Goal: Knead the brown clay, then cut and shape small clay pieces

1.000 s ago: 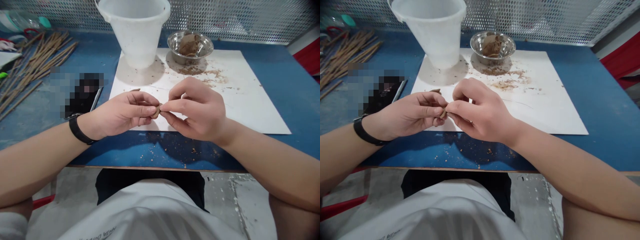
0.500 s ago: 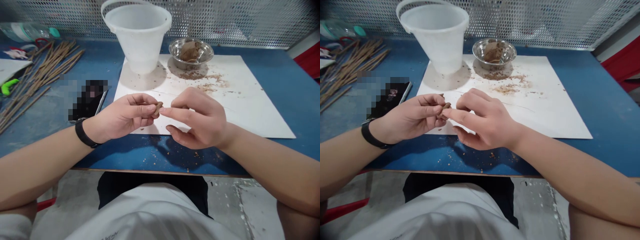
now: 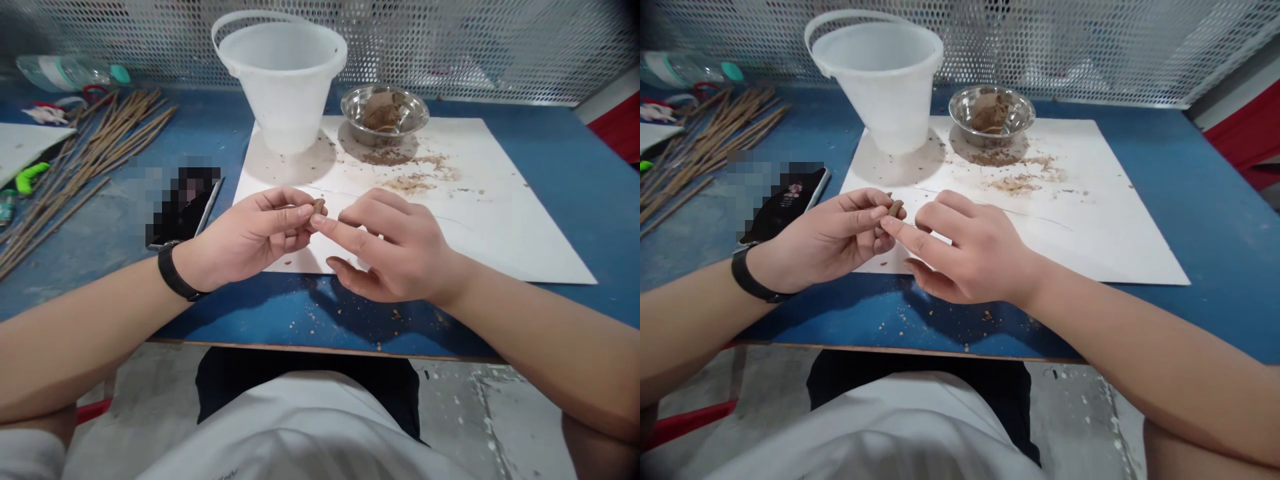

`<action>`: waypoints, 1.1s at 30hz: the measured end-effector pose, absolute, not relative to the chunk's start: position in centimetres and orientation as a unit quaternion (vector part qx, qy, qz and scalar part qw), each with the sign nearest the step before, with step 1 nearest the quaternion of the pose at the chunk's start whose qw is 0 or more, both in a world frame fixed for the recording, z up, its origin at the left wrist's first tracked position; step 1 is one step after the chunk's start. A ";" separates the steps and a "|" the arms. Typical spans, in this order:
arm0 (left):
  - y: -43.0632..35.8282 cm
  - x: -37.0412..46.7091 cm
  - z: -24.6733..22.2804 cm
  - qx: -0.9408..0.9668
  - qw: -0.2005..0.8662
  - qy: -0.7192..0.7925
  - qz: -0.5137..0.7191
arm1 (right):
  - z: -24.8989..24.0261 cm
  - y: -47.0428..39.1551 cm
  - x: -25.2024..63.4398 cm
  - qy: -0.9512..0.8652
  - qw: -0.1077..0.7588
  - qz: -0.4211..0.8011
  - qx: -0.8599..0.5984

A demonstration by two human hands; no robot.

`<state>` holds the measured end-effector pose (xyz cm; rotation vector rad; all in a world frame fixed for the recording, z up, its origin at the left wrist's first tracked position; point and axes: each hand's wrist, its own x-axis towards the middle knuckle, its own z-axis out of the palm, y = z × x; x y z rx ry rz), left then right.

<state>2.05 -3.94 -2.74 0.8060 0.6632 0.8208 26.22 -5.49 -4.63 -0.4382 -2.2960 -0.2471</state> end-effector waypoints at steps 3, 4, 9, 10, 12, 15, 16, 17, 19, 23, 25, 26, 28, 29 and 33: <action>-4.1 2.1 -2.7 0.368 0.785 0.314 0.386 | -4.4 -5.6 26.2 -0.905 0.369 -0.122 -0.175; -4.1 2.0 -2.7 0.367 0.786 0.314 0.386 | -4.3 -5.6 26.3 -0.906 0.366 -0.127 -0.174; -4.0 1.9 -2.7 0.356 0.786 0.317 0.393 | -4.5 -5.7 26.1 -0.899 0.378 -0.126 -0.180; -4.0 1.9 -2.8 0.354 0.785 0.316 0.398 | -4.6 -5.7 25.9 -0.895 0.387 -0.123 -0.186; -3.9 1.9 -3.0 0.359 0.782 0.311 0.405 | -4.8 -5.7 25.6 -0.882 0.409 -0.114 -0.204; -4.0 1.9 -3.5 0.371 0.783 0.300 0.399 | -5.1 -5.6 24.9 -0.864 0.442 -0.088 -0.225; -4.0 1.9 -3.6 0.375 0.785 0.300 0.392 | -5.2 -5.5 24.8 -0.860 0.452 -0.074 -0.226; -4.1 2.0 -3.7 0.379 0.786 0.302 0.384 | -5.2 -5.5 24.7 -0.857 0.460 -0.057 -0.225; -4.2 1.9 -3.7 0.390 0.786 0.308 0.368 | -5.1 -5.4 24.7 -0.855 0.468 -0.013 -0.226; -4.3 1.8 -3.4 0.395 0.798 0.302 0.339 | -4.5 -5.5 25.0 -0.849 0.465 0.039 -0.247; -4.3 1.7 -3.2 0.388 0.809 0.298 0.327 | -4.3 -5.5 25.2 -0.844 0.469 0.035 -0.257; -4.2 1.6 -3.2 0.385 0.812 0.297 0.323 | -4.2 -5.6 25.3 -0.842 0.471 0.030 -0.260; -4.1 1.6 -3.2 0.381 0.814 0.296 0.322 | -4.2 -5.6 25.4 -0.845 0.469 0.019 -0.256; -4.1 1.6 -3.2 0.381 0.814 0.295 0.324 | -4.3 -5.7 25.4 -0.848 0.466 0.016 -0.251; -4.1 1.6 -3.1 0.388 0.812 0.281 0.334 | -4.6 -5.7 25.5 -0.856 0.455 0.031 -0.243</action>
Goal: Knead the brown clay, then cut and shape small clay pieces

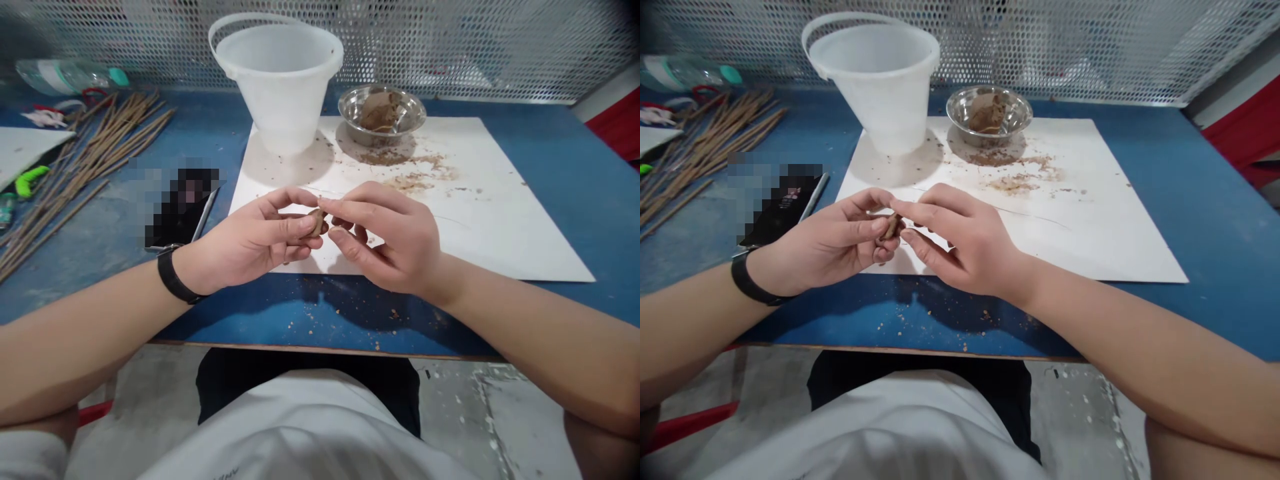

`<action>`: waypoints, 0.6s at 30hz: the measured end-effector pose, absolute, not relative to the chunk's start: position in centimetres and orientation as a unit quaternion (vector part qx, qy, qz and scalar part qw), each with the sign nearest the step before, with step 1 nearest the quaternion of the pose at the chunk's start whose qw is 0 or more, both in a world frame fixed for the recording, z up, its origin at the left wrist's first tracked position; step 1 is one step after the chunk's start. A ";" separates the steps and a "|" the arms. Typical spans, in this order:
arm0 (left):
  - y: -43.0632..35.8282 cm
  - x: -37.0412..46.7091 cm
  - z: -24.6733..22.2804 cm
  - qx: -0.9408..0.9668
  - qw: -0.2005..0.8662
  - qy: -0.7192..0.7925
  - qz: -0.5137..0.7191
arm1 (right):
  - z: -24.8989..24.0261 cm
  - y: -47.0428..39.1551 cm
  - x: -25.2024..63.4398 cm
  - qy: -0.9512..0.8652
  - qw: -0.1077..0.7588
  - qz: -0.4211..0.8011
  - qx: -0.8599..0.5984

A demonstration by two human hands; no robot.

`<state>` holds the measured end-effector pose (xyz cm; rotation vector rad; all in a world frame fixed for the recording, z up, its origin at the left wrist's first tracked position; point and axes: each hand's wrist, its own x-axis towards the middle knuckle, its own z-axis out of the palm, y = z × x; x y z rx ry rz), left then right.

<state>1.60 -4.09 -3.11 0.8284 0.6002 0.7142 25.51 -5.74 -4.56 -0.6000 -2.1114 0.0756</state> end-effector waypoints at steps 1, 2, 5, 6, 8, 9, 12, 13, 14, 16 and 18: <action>-4.1 1.6 -3.1 0.389 0.811 0.280 0.336 | -4.6 -5.8 25.6 -0.853 0.456 0.039 -0.251; -4.2 1.6 -3.0 0.390 0.810 0.279 0.338 | -4.6 -5.8 25.6 -0.851 0.457 0.046 -0.257; -4.2 1.7 -2.9 0.394 0.807 0.274 0.343 | -4.5 -5.9 25.7 -0.852 0.458 0.058 -0.247; -4.3 1.7 -2.8 0.397 0.807 0.271 0.342 | -4.5 -6.0 25.7 -0.855 0.456 0.059 -0.240; -4.3 1.8 -2.8 0.401 0.806 0.267 0.342 | -4.4 -6.1 25.7 -0.858 0.453 0.057 -0.236; -4.3 1.8 -2.8 0.403 0.805 0.267 0.344 | -4.3 -6.1 25.8 -0.858 0.451 0.057 -0.240; -4.3 1.8 -2.9 0.416 0.791 0.267 0.360 | -4.1 -6.2 25.8 -0.861 0.443 0.052 -0.244; -4.4 1.8 -3.0 0.425 0.783 0.268 0.367 | -4.1 -6.2 25.9 -0.862 0.441 0.052 -0.243; -4.4 1.8 -3.0 0.437 0.771 0.269 0.376 | -4.1 -6.2 25.9 -0.862 0.443 0.051 -0.241; -4.5 1.7 -3.1 0.477 0.738 0.269 0.395 | -4.0 -6.1 26.0 -0.856 0.454 0.048 -0.242; -4.6 1.6 -3.1 0.528 0.691 0.268 0.414 | -4.0 -6.0 26.0 -0.855 0.454 0.046 -0.247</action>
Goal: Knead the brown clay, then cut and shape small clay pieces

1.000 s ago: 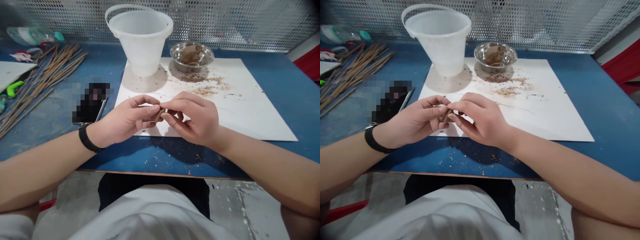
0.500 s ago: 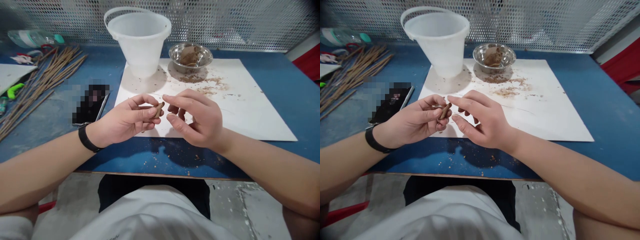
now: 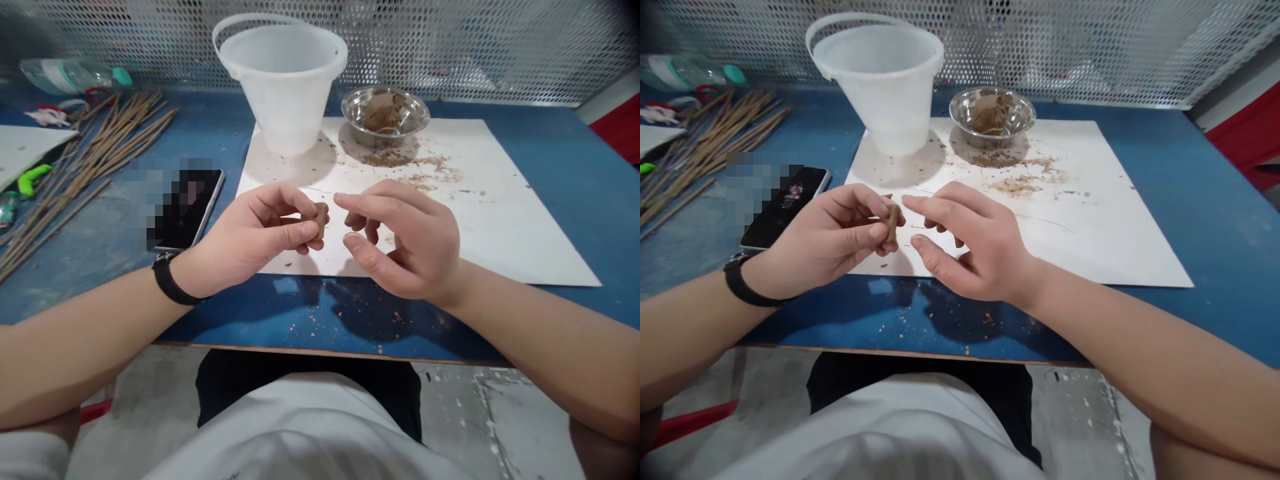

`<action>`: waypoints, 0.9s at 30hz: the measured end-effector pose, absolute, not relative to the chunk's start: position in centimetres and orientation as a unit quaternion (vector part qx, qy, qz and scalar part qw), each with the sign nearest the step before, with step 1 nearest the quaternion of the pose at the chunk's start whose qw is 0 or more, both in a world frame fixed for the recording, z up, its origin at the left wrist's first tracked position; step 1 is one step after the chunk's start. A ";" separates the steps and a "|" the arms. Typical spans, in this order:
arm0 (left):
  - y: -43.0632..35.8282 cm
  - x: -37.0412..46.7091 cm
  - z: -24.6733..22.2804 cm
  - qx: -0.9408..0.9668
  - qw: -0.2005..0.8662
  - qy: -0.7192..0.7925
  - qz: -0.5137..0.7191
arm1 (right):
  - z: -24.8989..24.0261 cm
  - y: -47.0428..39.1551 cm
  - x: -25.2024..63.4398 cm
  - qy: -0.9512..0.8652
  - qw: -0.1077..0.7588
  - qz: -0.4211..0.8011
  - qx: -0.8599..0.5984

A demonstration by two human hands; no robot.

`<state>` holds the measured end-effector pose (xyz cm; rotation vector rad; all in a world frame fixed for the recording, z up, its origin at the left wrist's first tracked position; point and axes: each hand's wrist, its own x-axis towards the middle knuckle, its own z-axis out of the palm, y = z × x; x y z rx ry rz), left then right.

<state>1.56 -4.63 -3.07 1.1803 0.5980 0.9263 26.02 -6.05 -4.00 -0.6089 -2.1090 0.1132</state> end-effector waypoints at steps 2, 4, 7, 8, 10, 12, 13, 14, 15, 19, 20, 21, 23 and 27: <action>-4.9 1.5 -3.0 0.572 0.644 0.277 0.427 | -4.0 -6.0 26.1 -0.859 0.442 0.043 -0.253; -5.2 1.5 -2.9 0.597 0.607 0.299 0.431 | -4.0 -6.1 26.1 -0.860 0.439 0.038 -0.257; -5.5 1.6 -2.7 0.618 0.576 0.323 0.426 | -3.9 -6.2 26.0 -0.861 0.440 0.035 -0.254; -5.6 1.6 -2.7 0.623 0.571 0.325 0.426 | -3.9 -6.3 26.0 -0.862 0.437 0.035 -0.253; -5.6 1.6 -2.7 0.626 0.570 0.324 0.422 | -3.9 -6.3 25.9 -0.862 0.438 0.032 -0.254; -5.5 1.6 -2.8 0.622 0.575 0.326 0.420 | -3.9 -6.3 25.9 -0.856 0.448 0.024 -0.255; -5.4 1.5 -2.8 0.619 0.579 0.327 0.418 | -3.9 -6.2 25.9 -0.857 0.448 0.020 -0.254; -5.4 1.4 -2.9 0.615 0.584 0.327 0.417 | -3.8 -6.2 26.0 -0.860 0.443 0.016 -0.252; -5.3 1.4 -2.9 0.610 0.589 0.324 0.419 | -3.8 -6.1 26.0 -0.864 0.436 0.012 -0.252; -5.3 1.4 -3.2 0.573 0.618 0.321 0.433 | -3.6 -6.2 26.0 -0.851 0.450 -0.021 -0.268; -5.3 1.5 -3.3 0.563 0.623 0.323 0.437 | -3.6 -6.3 26.0 -0.845 0.459 -0.028 -0.273; -5.2 1.5 -3.3 0.554 0.628 0.324 0.440 | -3.6 -6.4 26.0 -0.841 0.465 -0.034 -0.273; -5.0 1.7 -3.4 0.538 0.639 0.318 0.449 | -3.7 -6.5 25.9 -0.845 0.467 -0.041 -0.258; -4.6 1.8 -3.3 0.503 0.666 0.308 0.456 | -4.2 -6.6 25.9 -0.861 0.459 -0.044 -0.213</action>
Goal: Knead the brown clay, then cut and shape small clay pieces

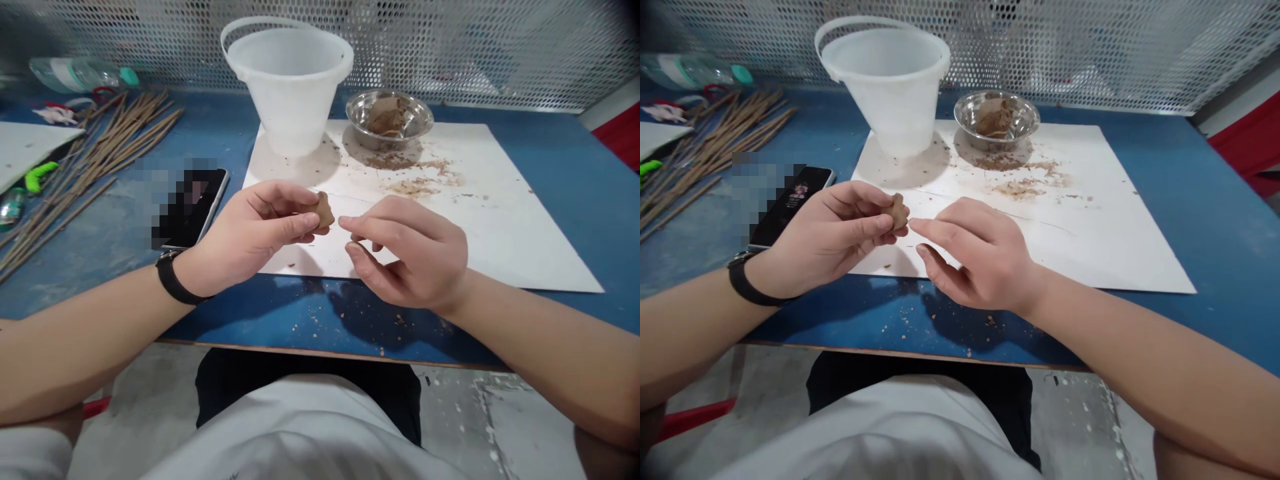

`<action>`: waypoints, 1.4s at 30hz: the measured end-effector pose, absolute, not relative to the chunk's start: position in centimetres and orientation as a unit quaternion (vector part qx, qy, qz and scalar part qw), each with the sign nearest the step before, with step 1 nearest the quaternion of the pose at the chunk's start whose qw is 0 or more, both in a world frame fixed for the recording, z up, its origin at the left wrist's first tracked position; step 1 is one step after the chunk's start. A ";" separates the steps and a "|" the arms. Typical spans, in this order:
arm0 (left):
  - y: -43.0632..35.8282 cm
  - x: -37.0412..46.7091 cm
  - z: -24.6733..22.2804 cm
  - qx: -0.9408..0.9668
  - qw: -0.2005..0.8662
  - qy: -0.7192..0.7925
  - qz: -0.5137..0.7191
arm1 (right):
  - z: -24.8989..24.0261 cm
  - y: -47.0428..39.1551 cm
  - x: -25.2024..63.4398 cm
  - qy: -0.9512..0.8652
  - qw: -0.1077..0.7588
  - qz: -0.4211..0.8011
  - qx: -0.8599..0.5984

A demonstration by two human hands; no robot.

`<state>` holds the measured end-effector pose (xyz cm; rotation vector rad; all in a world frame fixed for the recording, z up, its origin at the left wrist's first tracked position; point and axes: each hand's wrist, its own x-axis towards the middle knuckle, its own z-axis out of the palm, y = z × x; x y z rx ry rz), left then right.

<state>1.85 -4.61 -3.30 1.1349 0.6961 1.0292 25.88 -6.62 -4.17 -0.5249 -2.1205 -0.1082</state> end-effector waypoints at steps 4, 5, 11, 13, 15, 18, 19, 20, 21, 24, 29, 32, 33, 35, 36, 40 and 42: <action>-4.5 1.9 -3.0 0.477 0.692 0.303 0.450 | -4.4 -6.5 26.0 -0.870 0.444 -0.044 -0.210; -4.5 1.9 -3.0 0.468 0.698 0.307 0.447 | -4.4 -6.5 26.0 -0.871 0.442 -0.044 -0.211; -4.6 1.8 -3.1 0.437 0.727 0.300 0.436 | -4.4 -6.4 25.7 -0.870 0.447 -0.034 -0.204; -4.6 1.8 -3.1 0.441 0.730 0.299 0.428 | -4.4 -6.4 25.7 -0.868 0.448 -0.027 -0.213; -4.6 1.8 -3.0 0.444 0.731 0.301 0.422 | -4.4 -6.4 25.7 -0.871 0.438 -0.016 -0.222; -4.5 1.8 -3.1 0.451 0.726 0.309 0.417 | -4.3 -6.5 25.7 -0.875 0.433 -0.009 -0.217; -4.5 1.7 -3.2 0.456 0.721 0.312 0.417 | -4.3 -6.5 25.6 -0.871 0.439 -0.006 -0.219; -4.4 1.7 -3.3 0.465 0.714 0.315 0.419 | -4.2 -6.6 25.5 -0.865 0.448 -0.001 -0.226; -4.4 1.7 -3.4 0.475 0.704 0.316 0.423 | -4.2 -6.7 25.4 -0.857 0.456 0.007 -0.239; -4.5 1.8 -3.6 0.507 0.672 0.317 0.438 | -4.0 -6.8 24.9 -0.830 0.476 0.038 -0.288; -5.0 2.2 -3.5 0.555 0.621 0.323 0.449 | -3.8 -6.8 24.6 -0.812 0.489 0.095 -0.303; -5.3 2.3 -3.3 0.580 0.591 0.340 0.446 | -3.8 -6.8 24.7 -0.816 0.479 0.090 -0.311; -5.4 2.4 -3.2 0.585 0.582 0.345 0.446 | -3.8 -6.8 24.8 -0.817 0.478 0.083 -0.314; -5.5 2.4 -3.0 0.590 0.572 0.350 0.450 | -3.7 -6.8 24.9 -0.819 0.476 0.071 -0.312; -5.6 2.5 -3.0 0.590 0.572 0.349 0.451 | -3.6 -6.8 24.9 -0.821 0.475 0.068 -0.308; -5.6 2.4 -3.1 0.587 0.589 0.329 0.447 | -3.5 -6.9 24.9 -0.823 0.477 0.069 -0.299; -5.6 2.3 -3.3 0.580 0.602 0.325 0.442 | -3.6 -6.8 25.0 -0.820 0.482 0.064 -0.300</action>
